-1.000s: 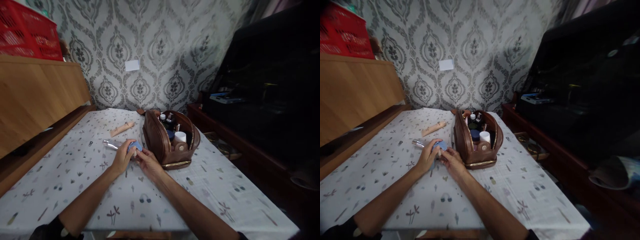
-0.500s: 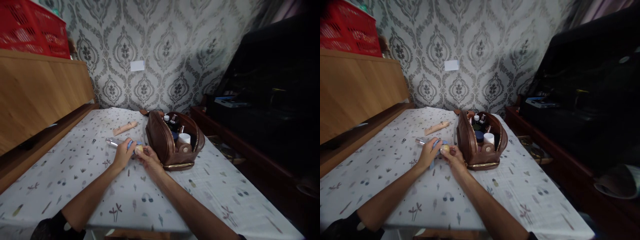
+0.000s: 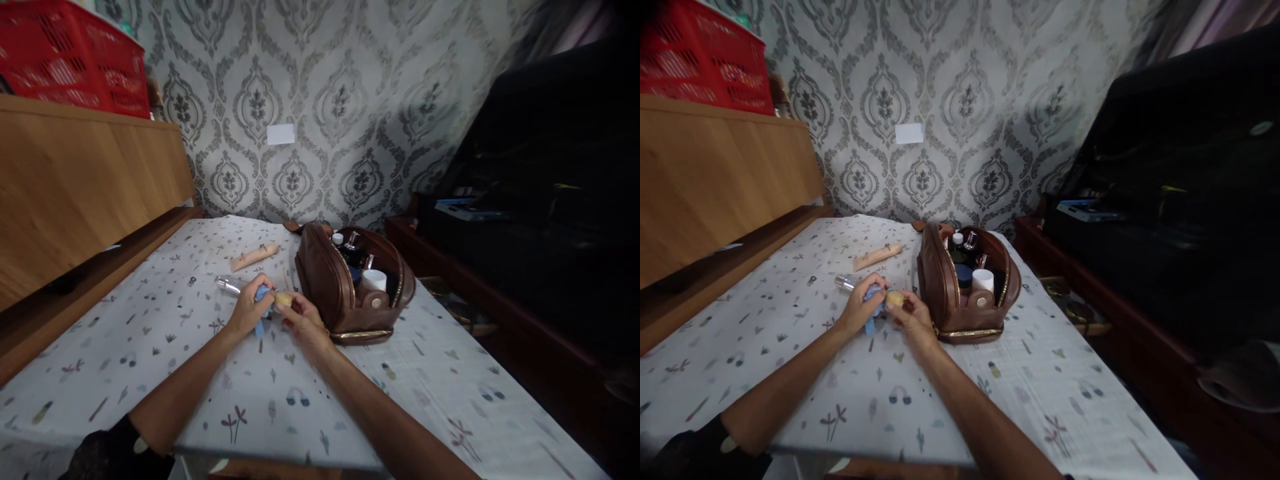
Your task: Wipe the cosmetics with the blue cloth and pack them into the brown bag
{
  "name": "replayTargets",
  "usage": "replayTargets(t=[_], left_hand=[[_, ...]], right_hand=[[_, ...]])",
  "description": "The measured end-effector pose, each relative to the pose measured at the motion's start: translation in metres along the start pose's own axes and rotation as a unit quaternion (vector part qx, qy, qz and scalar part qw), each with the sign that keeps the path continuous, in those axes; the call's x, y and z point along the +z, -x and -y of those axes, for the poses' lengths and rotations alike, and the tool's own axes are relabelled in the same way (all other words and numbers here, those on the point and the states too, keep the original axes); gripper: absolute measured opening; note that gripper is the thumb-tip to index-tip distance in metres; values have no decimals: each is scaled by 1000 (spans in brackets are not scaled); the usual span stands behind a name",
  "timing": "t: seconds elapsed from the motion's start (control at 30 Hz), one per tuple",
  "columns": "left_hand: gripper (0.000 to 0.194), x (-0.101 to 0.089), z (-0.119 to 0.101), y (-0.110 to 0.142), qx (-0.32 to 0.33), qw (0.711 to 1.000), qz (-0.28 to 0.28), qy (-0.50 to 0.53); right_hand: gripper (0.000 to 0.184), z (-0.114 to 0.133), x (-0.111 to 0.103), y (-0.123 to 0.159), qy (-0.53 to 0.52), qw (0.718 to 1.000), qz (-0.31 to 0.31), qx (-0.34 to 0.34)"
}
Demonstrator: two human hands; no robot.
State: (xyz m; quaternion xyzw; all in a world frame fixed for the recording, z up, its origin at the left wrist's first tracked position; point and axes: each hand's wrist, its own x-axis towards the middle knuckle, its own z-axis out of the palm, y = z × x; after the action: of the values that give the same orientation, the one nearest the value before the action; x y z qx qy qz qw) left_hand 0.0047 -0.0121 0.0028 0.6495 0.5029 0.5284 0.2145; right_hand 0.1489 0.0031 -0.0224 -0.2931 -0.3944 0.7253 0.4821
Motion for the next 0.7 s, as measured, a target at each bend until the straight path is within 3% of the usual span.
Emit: replayTargets(t=[0.2,0.47,0.7], left_hand=[[33,-1,-2,1,19,996,84,12],[34,0,3,-1,35,991,130,27],[33,-5,-3,0,-31,985,149,79]], right_hand=[[42,2,-1,1,0,1000,22,7],[51,3,0,1,-2,1000,-12,17],[49,3,2,1,-24,999,-11,19]])
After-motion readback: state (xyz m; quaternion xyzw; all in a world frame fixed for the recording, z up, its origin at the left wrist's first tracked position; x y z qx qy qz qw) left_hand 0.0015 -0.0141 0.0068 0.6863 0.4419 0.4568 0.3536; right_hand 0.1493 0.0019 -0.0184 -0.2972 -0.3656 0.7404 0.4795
